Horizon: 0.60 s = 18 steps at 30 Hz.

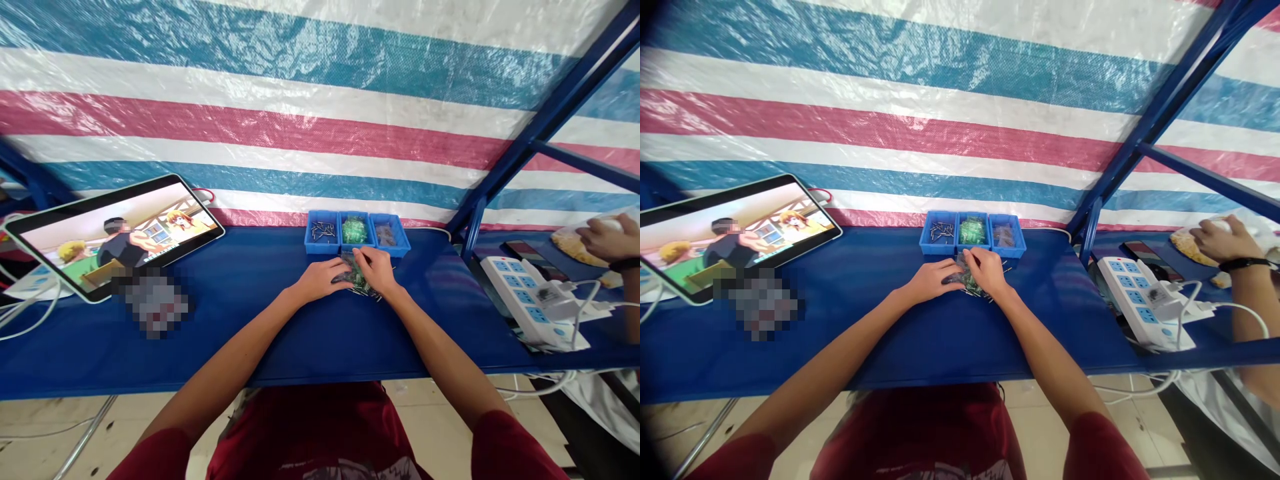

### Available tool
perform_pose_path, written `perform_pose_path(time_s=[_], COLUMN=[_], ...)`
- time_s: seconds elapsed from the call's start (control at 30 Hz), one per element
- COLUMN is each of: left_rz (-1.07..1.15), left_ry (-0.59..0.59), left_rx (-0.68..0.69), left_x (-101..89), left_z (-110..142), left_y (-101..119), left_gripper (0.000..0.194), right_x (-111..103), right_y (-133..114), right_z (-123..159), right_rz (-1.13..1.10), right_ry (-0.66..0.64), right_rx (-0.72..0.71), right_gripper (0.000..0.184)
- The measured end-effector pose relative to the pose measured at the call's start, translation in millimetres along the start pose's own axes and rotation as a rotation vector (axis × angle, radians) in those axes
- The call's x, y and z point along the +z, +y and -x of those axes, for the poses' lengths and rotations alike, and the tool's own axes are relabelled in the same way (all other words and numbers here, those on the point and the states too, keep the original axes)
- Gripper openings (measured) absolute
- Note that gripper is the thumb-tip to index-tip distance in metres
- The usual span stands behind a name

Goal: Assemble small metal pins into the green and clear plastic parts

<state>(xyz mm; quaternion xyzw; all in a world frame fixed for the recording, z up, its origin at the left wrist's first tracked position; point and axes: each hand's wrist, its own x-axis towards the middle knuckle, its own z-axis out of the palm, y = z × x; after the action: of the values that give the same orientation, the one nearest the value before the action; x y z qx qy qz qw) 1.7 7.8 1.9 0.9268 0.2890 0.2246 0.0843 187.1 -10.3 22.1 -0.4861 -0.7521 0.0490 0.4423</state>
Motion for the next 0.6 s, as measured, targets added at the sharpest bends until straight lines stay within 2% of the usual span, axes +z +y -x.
perform_pose_path(time_s=[0.13, 0.3, 0.6], left_rz=[0.018, -0.001, -0.039], left_ry=[-0.058, -0.089, -0.123], left_rx=[0.097, 0.095, 0.097], left_x=[5.1, 9.7, 4.7], left_z=[0.8, 1.1, 0.9], left_y=[-1.5, -4.8, -0.6], left_gripper=[0.033, 0.028, 0.028], right_x=[0.4, 0.9, 2.8], right_y=[0.6, 0.7, 4.0], right_z=[0.1, 0.3, 1.1], right_rz=[0.004, 0.004, 0.003], right_ry=[-0.004, -0.013, -0.025], right_rx=[0.007, 0.015, 0.018], right_gripper=[0.046, 0.048, 0.049])
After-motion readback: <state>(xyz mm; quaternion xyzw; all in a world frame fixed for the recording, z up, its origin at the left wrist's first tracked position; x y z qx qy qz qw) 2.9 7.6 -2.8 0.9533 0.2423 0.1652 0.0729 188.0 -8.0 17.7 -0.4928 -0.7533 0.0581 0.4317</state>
